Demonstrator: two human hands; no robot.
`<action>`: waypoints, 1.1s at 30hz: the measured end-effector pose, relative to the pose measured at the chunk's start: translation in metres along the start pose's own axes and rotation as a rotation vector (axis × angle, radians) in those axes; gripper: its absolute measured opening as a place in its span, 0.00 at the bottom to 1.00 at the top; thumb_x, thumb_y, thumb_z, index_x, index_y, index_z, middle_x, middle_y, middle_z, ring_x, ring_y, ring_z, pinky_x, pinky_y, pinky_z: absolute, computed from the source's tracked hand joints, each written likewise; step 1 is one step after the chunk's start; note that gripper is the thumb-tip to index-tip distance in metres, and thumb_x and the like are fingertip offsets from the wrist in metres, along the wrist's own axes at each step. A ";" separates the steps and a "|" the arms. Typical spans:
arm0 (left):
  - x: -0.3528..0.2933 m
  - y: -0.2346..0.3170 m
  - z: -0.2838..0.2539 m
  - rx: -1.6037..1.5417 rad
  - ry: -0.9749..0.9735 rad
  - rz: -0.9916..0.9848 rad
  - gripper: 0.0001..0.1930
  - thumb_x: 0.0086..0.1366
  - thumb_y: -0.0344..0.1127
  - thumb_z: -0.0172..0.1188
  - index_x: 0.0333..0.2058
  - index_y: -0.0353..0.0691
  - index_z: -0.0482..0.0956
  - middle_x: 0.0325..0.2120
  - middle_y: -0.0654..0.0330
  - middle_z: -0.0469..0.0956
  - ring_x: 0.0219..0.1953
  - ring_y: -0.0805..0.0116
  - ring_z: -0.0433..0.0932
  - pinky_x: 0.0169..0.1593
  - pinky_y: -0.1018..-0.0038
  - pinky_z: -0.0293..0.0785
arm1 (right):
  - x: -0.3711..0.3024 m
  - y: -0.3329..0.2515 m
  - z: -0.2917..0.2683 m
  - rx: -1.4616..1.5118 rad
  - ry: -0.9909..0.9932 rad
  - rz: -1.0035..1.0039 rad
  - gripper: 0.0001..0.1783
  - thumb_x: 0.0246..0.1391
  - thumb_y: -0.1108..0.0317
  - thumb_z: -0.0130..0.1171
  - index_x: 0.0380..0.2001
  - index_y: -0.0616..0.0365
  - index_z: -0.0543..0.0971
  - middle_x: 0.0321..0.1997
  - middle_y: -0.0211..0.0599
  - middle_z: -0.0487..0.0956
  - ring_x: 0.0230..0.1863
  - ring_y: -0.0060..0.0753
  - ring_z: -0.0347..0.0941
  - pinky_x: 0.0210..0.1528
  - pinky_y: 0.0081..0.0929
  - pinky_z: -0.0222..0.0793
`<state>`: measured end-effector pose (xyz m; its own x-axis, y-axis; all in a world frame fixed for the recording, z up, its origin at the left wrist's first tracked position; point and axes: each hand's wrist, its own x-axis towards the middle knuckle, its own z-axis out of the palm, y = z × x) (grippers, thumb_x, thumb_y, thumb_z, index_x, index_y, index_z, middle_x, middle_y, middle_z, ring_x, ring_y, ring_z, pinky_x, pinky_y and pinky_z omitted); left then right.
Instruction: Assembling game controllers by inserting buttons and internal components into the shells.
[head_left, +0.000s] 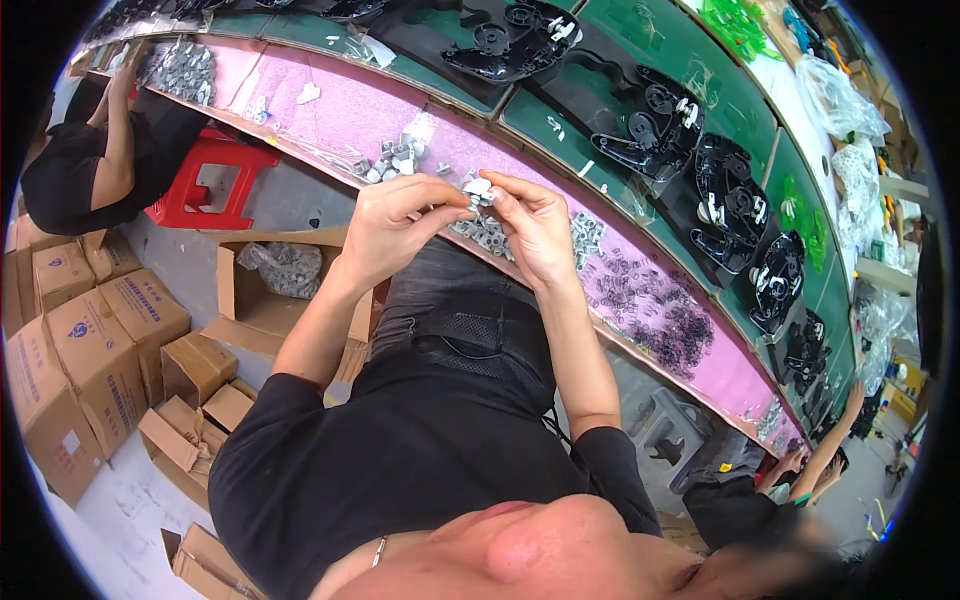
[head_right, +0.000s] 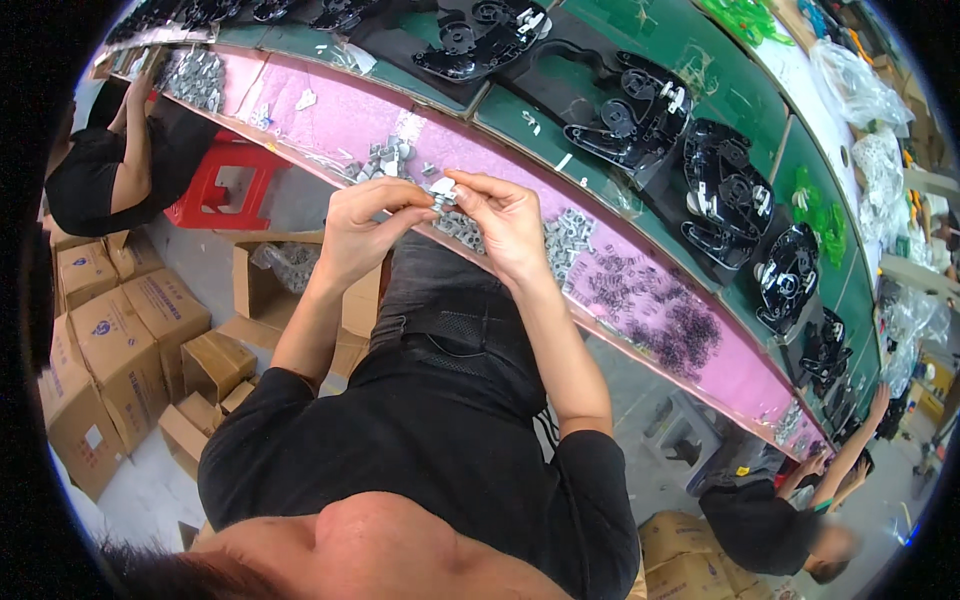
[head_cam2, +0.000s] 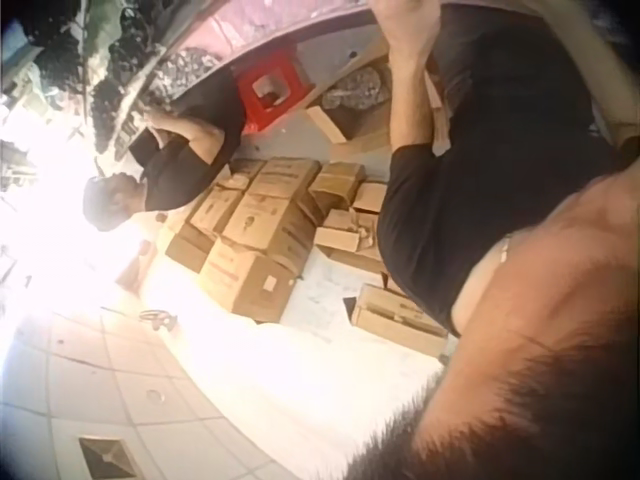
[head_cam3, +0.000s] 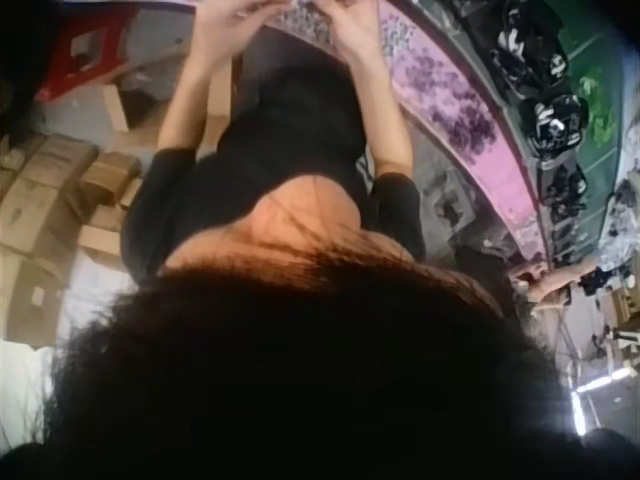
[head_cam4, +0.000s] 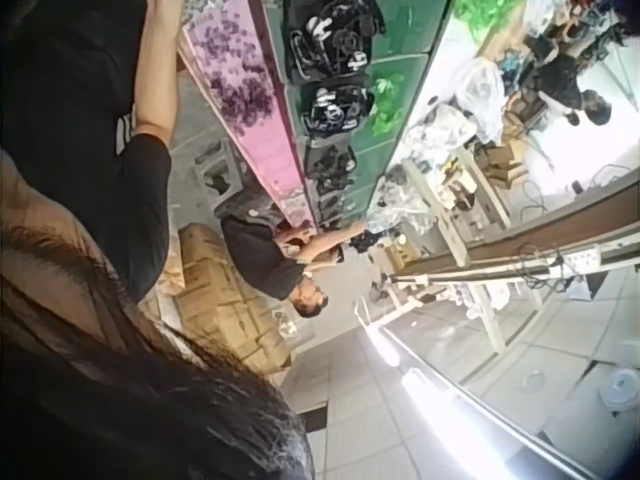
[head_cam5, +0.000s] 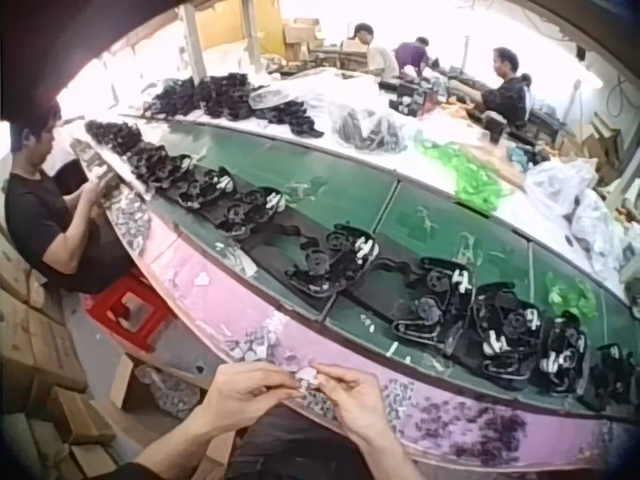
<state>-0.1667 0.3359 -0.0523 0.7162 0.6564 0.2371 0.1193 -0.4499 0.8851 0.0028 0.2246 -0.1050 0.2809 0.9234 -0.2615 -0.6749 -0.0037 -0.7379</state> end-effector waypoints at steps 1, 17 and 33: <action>-0.001 0.000 0.001 0.000 -0.004 -0.003 0.06 0.59 0.24 0.74 0.35 0.34 0.88 0.32 0.57 0.88 0.32 0.67 0.86 0.33 0.74 0.80 | -0.001 0.000 0.000 0.004 -0.002 -0.006 0.14 0.66 0.75 0.65 0.53 0.68 0.85 0.49 0.41 0.87 0.48 0.27 0.84 0.55 0.24 0.81; -0.001 -0.002 0.003 0.045 -0.161 -0.050 0.27 0.55 0.22 0.74 0.56 0.35 0.83 0.46 0.55 0.86 0.43 0.60 0.82 0.46 0.69 0.78 | -0.005 0.002 -0.005 0.025 -0.065 0.063 0.22 0.65 0.79 0.65 0.60 0.66 0.75 0.42 0.36 0.86 0.44 0.23 0.83 0.50 0.20 0.79; 0.005 0.006 0.051 0.087 -0.313 0.134 0.22 0.53 0.23 0.75 0.49 0.33 0.85 0.47 0.52 0.85 0.46 0.53 0.81 0.50 0.63 0.79 | -0.054 -0.011 -0.044 0.093 0.123 0.222 0.18 0.68 0.72 0.64 0.59 0.62 0.77 0.47 0.34 0.87 0.46 0.25 0.85 0.53 0.29 0.85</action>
<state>-0.1276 0.3053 -0.0660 0.9038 0.3768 0.2027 0.0586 -0.5783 0.8137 0.0249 0.1580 -0.1100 0.1958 0.8505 -0.4881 -0.7871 -0.1605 -0.5955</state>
